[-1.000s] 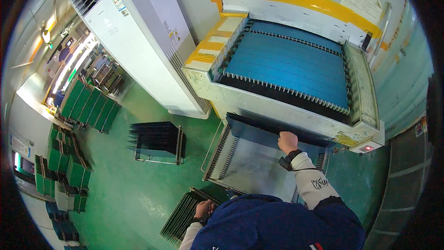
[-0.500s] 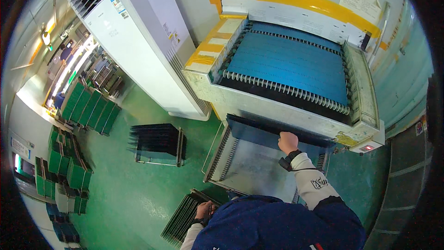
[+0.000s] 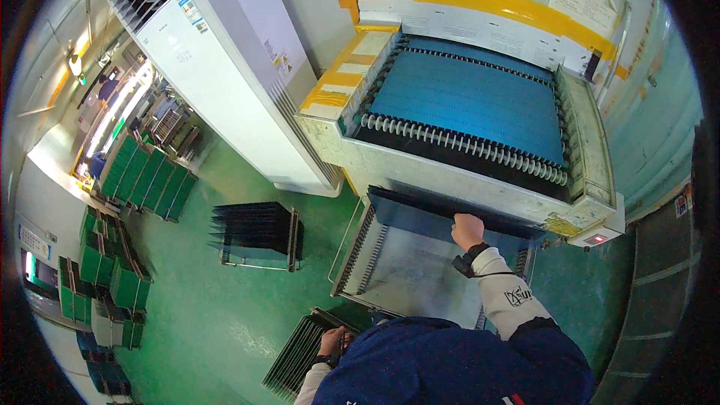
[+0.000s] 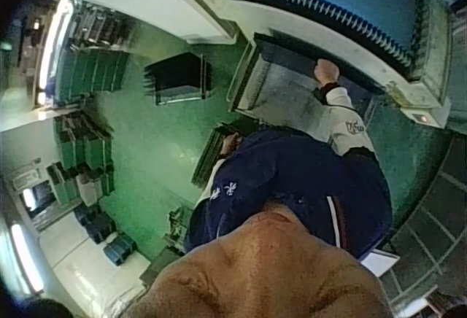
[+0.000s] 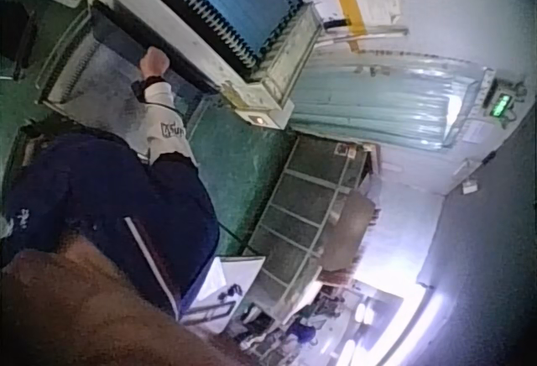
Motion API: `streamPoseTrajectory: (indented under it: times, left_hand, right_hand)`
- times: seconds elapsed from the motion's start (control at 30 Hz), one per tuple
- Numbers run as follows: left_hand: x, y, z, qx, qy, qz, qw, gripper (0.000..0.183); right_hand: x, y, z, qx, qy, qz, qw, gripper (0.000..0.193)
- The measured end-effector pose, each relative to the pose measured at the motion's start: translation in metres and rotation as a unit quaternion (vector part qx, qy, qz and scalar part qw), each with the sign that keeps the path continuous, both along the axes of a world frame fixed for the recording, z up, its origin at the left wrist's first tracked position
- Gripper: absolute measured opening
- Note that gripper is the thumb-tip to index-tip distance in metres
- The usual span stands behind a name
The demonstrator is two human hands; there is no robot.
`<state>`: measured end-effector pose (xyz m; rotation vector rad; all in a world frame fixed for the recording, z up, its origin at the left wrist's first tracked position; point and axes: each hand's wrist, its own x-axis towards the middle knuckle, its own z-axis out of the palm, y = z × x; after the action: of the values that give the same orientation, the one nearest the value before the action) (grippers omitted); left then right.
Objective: Load blue industrial sheets into a processing machine and then unload them into a storage rack.
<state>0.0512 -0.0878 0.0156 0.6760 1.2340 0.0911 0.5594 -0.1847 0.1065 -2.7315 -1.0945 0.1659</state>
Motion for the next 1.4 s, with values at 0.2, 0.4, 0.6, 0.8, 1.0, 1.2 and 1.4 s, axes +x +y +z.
streamPoseTrajectory:
  times: [0.2, 0.4, 0.6, 0.8, 1.0, 1.2, 1.4]
  left_hand:
    - [-0.005, -0.002, -0.016, 0.002, 0.034, 0.018, 0.999, 0.024]
    - [0.014, -0.004, 0.028, 0.099, 0.076, -0.066, 0.990, 0.022]
    - [0.000, -0.001, 0.001, 0.029, 0.032, -0.010, 0.999, 0.021]
    - [-0.034, 0.006, -0.064, 0.022, 0.008, 0.006, 1.000, 0.021]
    - [-0.027, 0.008, -0.059, 0.049, 0.032, -0.034, 0.998, 0.022]
    - [-0.003, 0.002, -0.010, 0.029, 0.047, -0.020, 0.998, 0.022]
    - [-0.011, 0.005, -0.026, -0.012, 0.005, -0.003, 1.000, 0.022]
  right_hand:
    - [-0.001, 0.000, 0.001, 0.006, 0.003, 0.002, 1.000, 0.014]
    - [-0.001, -0.002, 0.001, 0.007, -0.003, 0.002, 1.000, 0.015]
    - [-0.004, 0.000, 0.006, 0.022, -0.008, -0.003, 1.000, 0.011]
    - [-0.006, 0.007, 0.008, 0.022, -0.005, 0.005, 1.000, 0.011]
    - [-0.003, 0.003, 0.005, 0.022, -0.006, 0.001, 1.000, 0.011]
    - [0.000, -0.001, 0.003, 0.025, -0.012, 0.001, 1.000, 0.009]
    - [-0.001, 0.000, 0.003, 0.020, -0.006, -0.008, 1.000, 0.011]
